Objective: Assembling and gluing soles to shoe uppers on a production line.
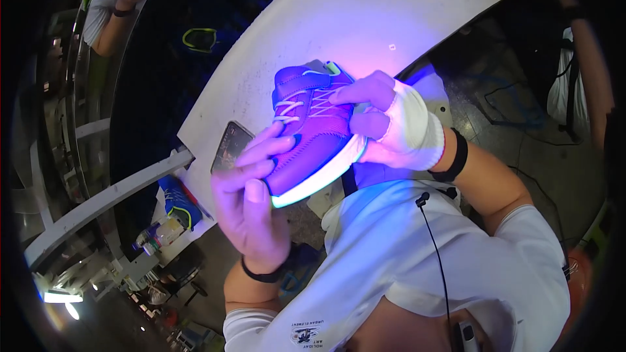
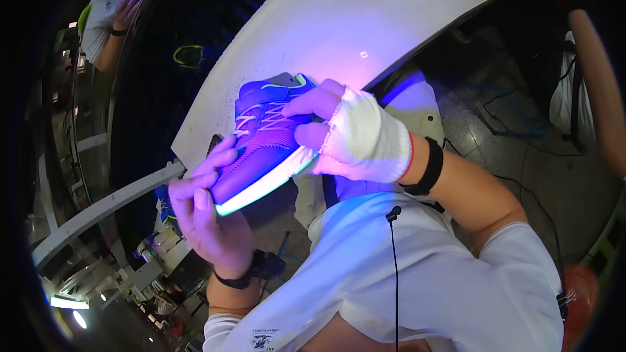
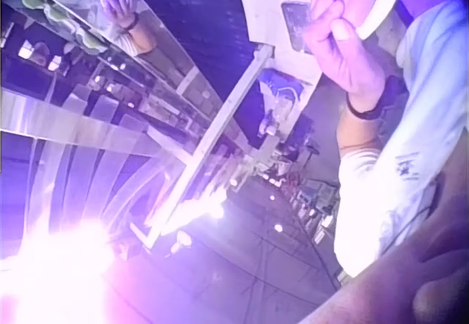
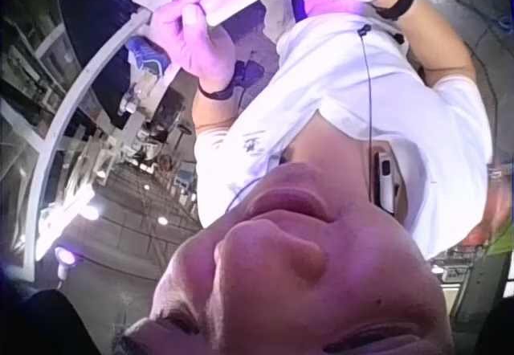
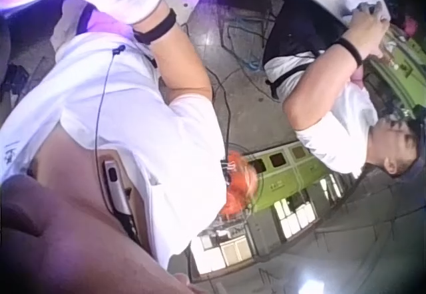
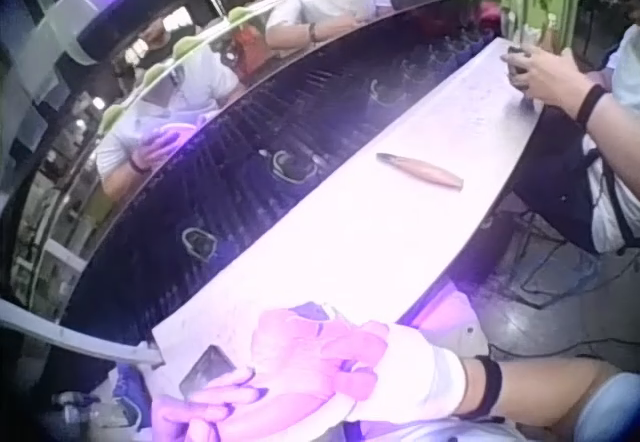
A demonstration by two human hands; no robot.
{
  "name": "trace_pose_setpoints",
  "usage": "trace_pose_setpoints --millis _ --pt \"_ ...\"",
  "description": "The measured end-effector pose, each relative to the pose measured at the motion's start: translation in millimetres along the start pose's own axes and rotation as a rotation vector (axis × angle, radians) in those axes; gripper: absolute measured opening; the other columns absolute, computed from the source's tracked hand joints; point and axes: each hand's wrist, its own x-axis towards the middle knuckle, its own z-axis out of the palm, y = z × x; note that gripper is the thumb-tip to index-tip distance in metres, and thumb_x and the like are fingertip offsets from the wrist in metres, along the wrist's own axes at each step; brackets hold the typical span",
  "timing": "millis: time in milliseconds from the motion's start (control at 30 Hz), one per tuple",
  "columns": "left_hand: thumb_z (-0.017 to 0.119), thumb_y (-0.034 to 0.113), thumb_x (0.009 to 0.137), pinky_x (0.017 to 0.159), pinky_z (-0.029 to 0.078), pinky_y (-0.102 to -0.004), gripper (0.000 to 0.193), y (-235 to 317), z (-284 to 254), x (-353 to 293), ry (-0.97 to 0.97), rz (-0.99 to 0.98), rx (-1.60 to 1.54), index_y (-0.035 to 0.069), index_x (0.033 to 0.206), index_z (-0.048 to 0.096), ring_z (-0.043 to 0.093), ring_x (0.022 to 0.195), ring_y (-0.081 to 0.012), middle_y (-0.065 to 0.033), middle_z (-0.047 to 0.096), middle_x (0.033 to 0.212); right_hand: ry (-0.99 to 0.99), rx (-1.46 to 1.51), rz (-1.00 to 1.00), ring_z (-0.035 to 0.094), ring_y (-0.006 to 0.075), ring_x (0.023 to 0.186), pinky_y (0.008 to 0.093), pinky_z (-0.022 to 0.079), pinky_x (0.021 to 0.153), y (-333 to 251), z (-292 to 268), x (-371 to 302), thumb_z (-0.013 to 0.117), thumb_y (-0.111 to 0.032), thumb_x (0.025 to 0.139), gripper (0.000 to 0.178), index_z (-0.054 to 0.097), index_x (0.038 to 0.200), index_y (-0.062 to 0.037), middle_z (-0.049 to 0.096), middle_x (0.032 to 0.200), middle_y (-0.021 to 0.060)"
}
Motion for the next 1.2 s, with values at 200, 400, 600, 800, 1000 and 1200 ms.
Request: trace_pose_setpoints --millis 200,400,600,800,1000,1200 --pt "0.103 0.041 0.06 0.119 0.042 -0.0666 0.079 -13 -23 25 -0.246 0.15 0.337 -0.003 0.117 0.069 0.073 0.121 -0.0409 -0.0254 0.078 0.117 -0.044 0.013 -0.099 0.069 0.0302 0.093 0.0425 0.058 0.071 10 6 14 0.095 -0.038 0.063 0.047 0.066 0.087 -0.0103 0.07 0.117 0.0119" --pt "0.098 0.018 0.075 0.116 0.045 -0.0657 0.046 -23 -44 5 -0.238 0.114 0.261 0.001 0.107 0.071 0.073 0.123 -0.0388 -0.0257 0.078 0.117 -0.026 0.001 0.018 0.065 0.0413 0.109 0.0519 0.055 0.096 15 20 15 0.09 -0.05 0.067 0.055 0.067 0.088 -0.0044 0.069 0.121 0.017" --pt "0.096 0.025 0.073 0.116 0.047 -0.0469 0.085 -15 -61 -12 -0.153 -0.459 0.263 0.001 0.145 0.057 0.059 0.142 -0.0396 -0.0254 0.069 0.138 -0.026 0.046 -0.08 0.063 0.0435 0.116 0.0578 0.053 0.104 22 61 -2 0.087 -0.04 0.076 0.049 0.056 0.089 -0.0047 0.066 0.135 0.0186" --pt "0.095 0.033 0.073 0.086 0.062 -0.0398 0.101 -32 -35 -16 -0.183 -0.468 0.768 0.004 0.157 0.048 0.08 0.096 -0.0298 -0.0194 0.077 0.11 -0.026 -0.038 -0.073 0.064 0.0418 0.117 0.057 0.054 0.103 19 78 -13 0.082 -0.033 0.08 0.042 0.053 0.095 -0.0068 0.067 0.134 0.0179" --pt "0.096 0.025 0.076 0.111 0.052 -0.0398 0.088 6 -75 6 -0.404 -0.282 0.249 -0.003 0.15 0.058 0.069 0.128 -0.0305 -0.0231 0.069 0.139 -0.01 0.049 0.141 0.06 0.0451 0.13 0.055 0.05 0.107 15 41 -29 0.092 -0.032 0.072 0.057 0.052 0.105 -0.0086 0.062 0.143 0.022" --pt "0.077 0.003 0.091 0.119 0.045 -0.0506 0.061 -35 28 3 -0.275 0.17 0.33 -0.005 0.148 0.056 0.056 0.144 -0.0445 -0.0307 0.055 0.155 0.059 0.24 0.126 0.074 0.0369 0.114 0.0432 0.057 0.101 -28 -61 24 0.102 -0.033 0.066 0.075 0.069 0.128 -0.0067 0.075 0.124 0.0148"
